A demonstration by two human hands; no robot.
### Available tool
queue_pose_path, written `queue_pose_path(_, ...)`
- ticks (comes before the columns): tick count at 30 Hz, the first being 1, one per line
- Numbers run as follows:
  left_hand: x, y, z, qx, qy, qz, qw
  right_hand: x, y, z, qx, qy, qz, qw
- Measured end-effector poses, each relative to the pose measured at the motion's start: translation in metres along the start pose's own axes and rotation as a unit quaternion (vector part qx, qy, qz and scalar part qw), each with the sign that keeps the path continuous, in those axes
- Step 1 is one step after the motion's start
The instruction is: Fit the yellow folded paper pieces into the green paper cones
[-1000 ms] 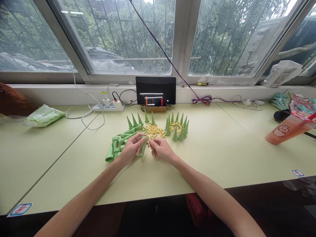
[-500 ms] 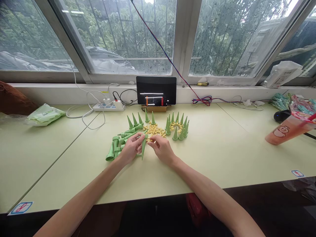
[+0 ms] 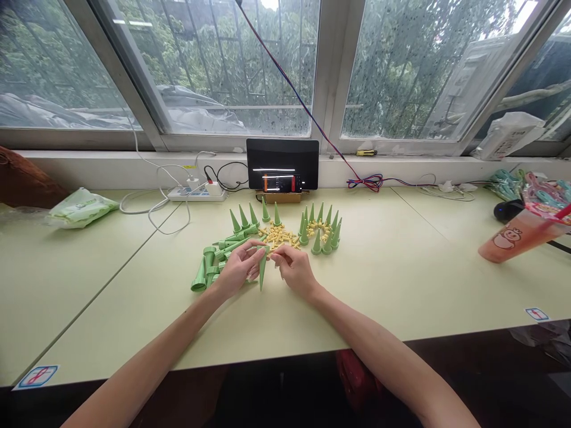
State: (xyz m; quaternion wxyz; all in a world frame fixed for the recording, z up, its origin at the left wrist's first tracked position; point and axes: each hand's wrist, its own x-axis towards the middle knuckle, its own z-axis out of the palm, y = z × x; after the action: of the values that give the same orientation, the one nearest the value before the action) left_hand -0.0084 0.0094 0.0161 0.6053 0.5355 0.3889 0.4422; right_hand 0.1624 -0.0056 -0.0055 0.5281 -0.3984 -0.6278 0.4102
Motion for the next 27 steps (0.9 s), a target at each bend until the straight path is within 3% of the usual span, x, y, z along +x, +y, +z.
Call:
queue_pose_path(13, -0.0047, 0.0024, 0.0047, 0.071, -0.024, 0.05, 0.996, 0.0043, -0.0001, -0.0031, 0.12, -0.024, 0.117, 0.986)
queue_pose_path(19, -0.0048, 0.0007, 0.0058, 0.095, -0.033, 0.059, 0.993, 0.0076, 0.0046, -0.0048, 0.189, -0.043, 0.173, 0.966)
queue_pose_path(27, -0.0041, -0.0058, 0.0041, 0.102, -0.05, 0.062, 0.992, 0.0086, 0.0063, -0.0039, 0.199, -0.042, 0.231, 0.952)
